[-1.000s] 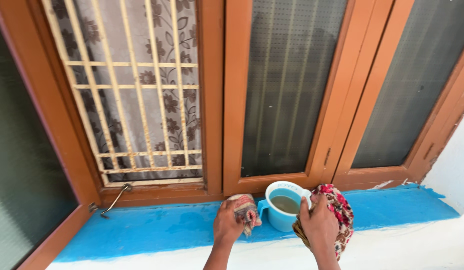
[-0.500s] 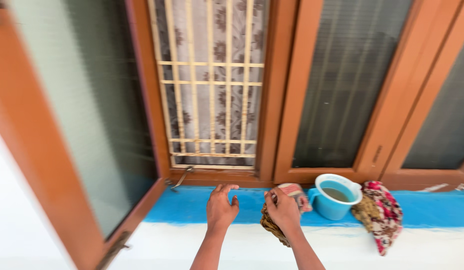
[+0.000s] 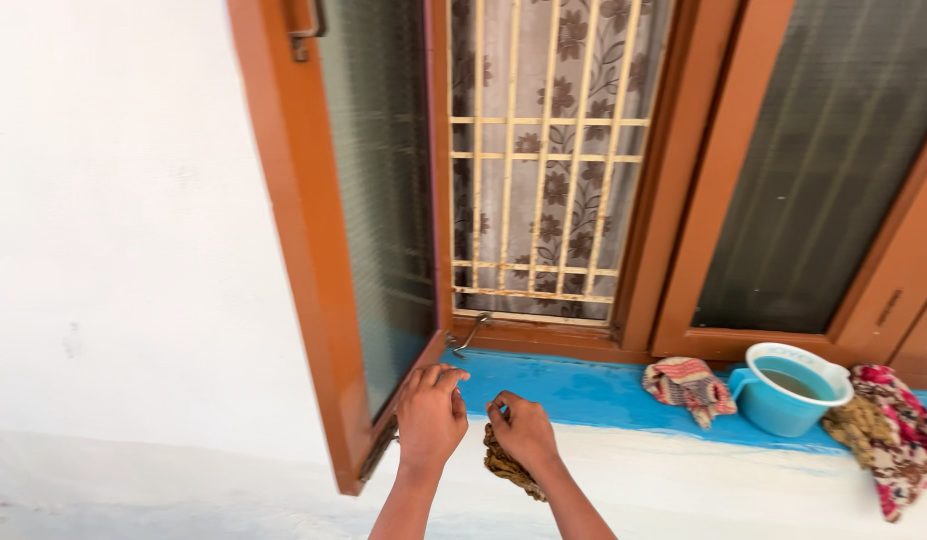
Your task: The person wipes the brown window frame and adjacent glass using a cloth. They repeatedly dip the cloth into a blue pitcher of water to wet it, then wipe the frame and glass surfaces.
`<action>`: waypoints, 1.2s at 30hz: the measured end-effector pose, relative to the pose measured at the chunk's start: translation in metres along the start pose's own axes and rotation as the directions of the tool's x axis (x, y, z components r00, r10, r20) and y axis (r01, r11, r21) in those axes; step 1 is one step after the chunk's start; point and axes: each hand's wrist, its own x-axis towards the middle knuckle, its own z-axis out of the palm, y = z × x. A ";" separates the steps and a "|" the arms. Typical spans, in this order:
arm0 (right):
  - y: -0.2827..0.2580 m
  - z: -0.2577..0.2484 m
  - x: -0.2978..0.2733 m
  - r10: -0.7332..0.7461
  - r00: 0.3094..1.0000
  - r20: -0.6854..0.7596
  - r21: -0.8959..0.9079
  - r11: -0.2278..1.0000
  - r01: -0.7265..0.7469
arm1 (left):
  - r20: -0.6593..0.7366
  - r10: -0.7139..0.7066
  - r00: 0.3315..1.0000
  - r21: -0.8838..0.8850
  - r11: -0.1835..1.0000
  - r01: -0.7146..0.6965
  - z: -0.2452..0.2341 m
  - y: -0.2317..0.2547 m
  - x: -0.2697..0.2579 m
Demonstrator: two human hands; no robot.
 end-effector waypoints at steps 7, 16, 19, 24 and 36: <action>-0.017 0.047 0.010 0.004 0.997 0.075 0.049 0.999 -0.008 | -0.063 0.219 0.974 0.175 0.963 -0.205 -0.019 -0.043 -0.012; 0.020 0.044 0.047 0.315 0.821 0.475 0.804 0.225 -0.551 | 0.338 -0.302 0.892 0.111 0.953 0.281 -0.021 -0.016 -0.007; 0.046 0.041 0.061 0.284 0.873 0.396 0.888 0.125 -0.443 | 0.480 -0.375 0.793 -0.147 0.857 0.494 -0.002 0.021 -0.001; 0.084 -0.003 0.077 0.262 0.896 0.358 0.780 0.444 -0.442 | 0.572 -0.346 0.743 -0.198 0.821 0.535 0.074 0.039 0.000; 0.223 -0.263 0.058 0.225 0.839 -0.495 -0.789 0.289 -0.542 | 0.501 -0.444 0.743 -0.116 0.816 0.566 0.180 0.052 0.009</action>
